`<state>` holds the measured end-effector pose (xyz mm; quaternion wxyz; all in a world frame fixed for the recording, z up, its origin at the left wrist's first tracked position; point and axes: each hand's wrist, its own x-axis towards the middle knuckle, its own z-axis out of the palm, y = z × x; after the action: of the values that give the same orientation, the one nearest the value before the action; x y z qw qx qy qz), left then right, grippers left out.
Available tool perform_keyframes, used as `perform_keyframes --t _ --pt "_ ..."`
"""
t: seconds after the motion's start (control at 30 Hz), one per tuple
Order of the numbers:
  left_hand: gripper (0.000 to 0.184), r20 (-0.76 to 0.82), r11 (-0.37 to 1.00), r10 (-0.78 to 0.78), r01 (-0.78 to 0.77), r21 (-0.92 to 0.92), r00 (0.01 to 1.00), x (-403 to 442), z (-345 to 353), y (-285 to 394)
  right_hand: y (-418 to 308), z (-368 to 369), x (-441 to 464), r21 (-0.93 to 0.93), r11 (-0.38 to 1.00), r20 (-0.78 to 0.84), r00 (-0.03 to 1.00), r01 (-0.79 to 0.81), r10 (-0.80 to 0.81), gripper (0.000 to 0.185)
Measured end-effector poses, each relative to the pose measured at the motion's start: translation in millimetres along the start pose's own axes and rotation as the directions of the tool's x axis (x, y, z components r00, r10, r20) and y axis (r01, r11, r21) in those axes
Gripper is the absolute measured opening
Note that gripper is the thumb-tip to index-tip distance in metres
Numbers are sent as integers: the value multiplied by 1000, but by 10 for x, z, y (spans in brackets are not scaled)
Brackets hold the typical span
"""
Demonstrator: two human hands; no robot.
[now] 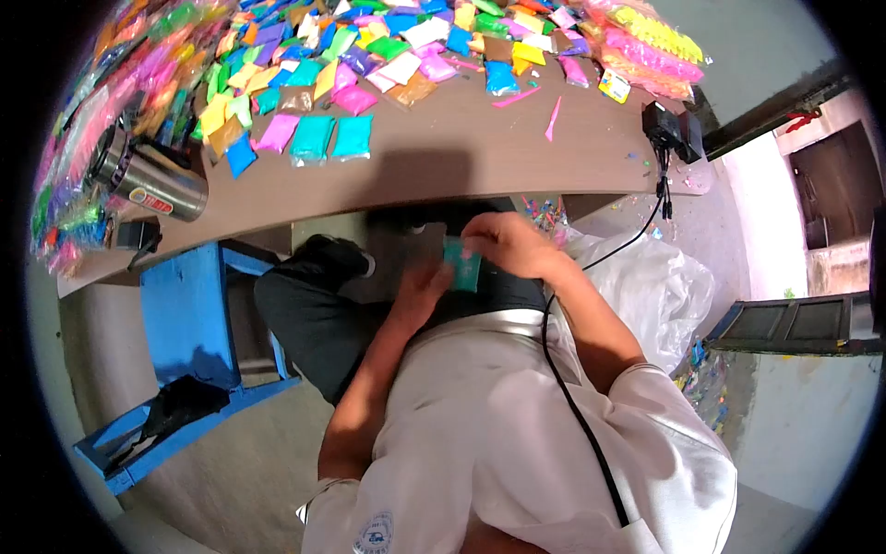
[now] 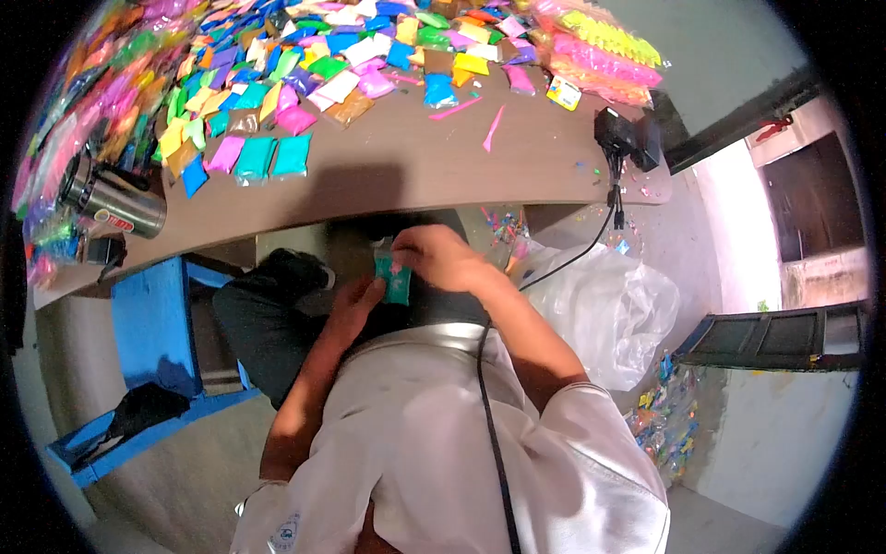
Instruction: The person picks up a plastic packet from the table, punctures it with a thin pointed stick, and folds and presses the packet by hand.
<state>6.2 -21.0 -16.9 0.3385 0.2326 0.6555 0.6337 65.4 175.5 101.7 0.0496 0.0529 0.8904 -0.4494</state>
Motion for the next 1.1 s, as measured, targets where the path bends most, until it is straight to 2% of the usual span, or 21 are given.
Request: perform_keyframes --t 0.03,0.1,0.13,0.17,0.23,0.27,0.33,0.5,0.57,0.6,0.63,0.67,0.73,0.8,0.83,0.87,0.9,0.93,1.0,1.03,1.1 --pt "30 9 1000 14 -14 3 1000 -4 11 105 -4 -20 0 -8 1000 -15 1000 3 -3 15" --pt "27 117 997 -73 68 45 990 -61 23 320 -5 -61 -7 -112 987 88 991 114 -104 15" --pt "26 98 999 -31 33 -14 995 -79 71 365 -49 -107 -7 -101 991 159 984 93 -76 17" --pt "26 108 1000 -23 24 -11 994 -73 79 401 -64 -121 6 -106 990 146 986 91 -75 17" --pt "26 166 997 71 -68 -25 984 -37 73 453 -101 -139 45 -167 984 342 940 57 4 22" --pt "26 174 997 77 -74 -23 982 -26 66 442 -63 -112 59 -157 977 352 933 142 -79 24" --pt "28 174 989 0 -26 147 985 5 53 426 -62 -114 127 -210 961 388 918 181 -88 23" --pt "38 160 996 31 -44 78 987 16 80 533 -226 -218 302 -340 901 499 864 270 -70 22" --pt "41 133 995 52 -63 82 990 57 95 549 -185 -229 380 -173 939 307 922 299 -237 23" --pt "43 118 995 79 -85 52 990 89 108 523 -142 -249 402 -175 938 302 923 298 -237 23" --pt "44 100 994 107 -109 20 989 127 116 501 -88 -285 433 -141 966 -74 970 218 -230 25" --pt "44 102 993 112 -114 20 988 156 116 482 -29 -338 471 -76 985 -437 882 158 -175 28" --pt "44 -48 992 124 -122 37 991 181 112 442 218 -740 549 -254 956 -703 706 -147 -78 34" --pt "43 -112 991 121 -126 -39 986 199 101 498 589 -1085 576 -203 959 -829 555 -199 -61 41" --pt "43 -177 984 114 -135 -112 978 212 97 534 713 -1217 561 -206 958 -827 559 -199 -61 41" --pt "43 -178 984 112 -134 -114 978 224 90 557 820 -1330 541 -201 927 -802 596 -316 29 43" --pt "42 -217 976 42 -87 -202 975 249 87 579 839 -1417 533 -205 881 -775 621 -426 120 45" --pt "42 -250 956 -31 -44 -290 968 276 89 598 858 -1477 542 -208 881 -773 624 -424 117 45" --pt "42 -258 954 -26 -53 -295 966 308 93 620 862 -1528 567 -204 857 -616 743 -474 264 48" --pt "42 -261 952 -17 -64 -298 965 318 97 629 845 -1530 600 -203 858 -610 746 -471 266 48" --pt "43 -277 954 -36 -50 -297 960 335 144 661 825 -1531 652 -320 830 -509 822 -457 256 45"
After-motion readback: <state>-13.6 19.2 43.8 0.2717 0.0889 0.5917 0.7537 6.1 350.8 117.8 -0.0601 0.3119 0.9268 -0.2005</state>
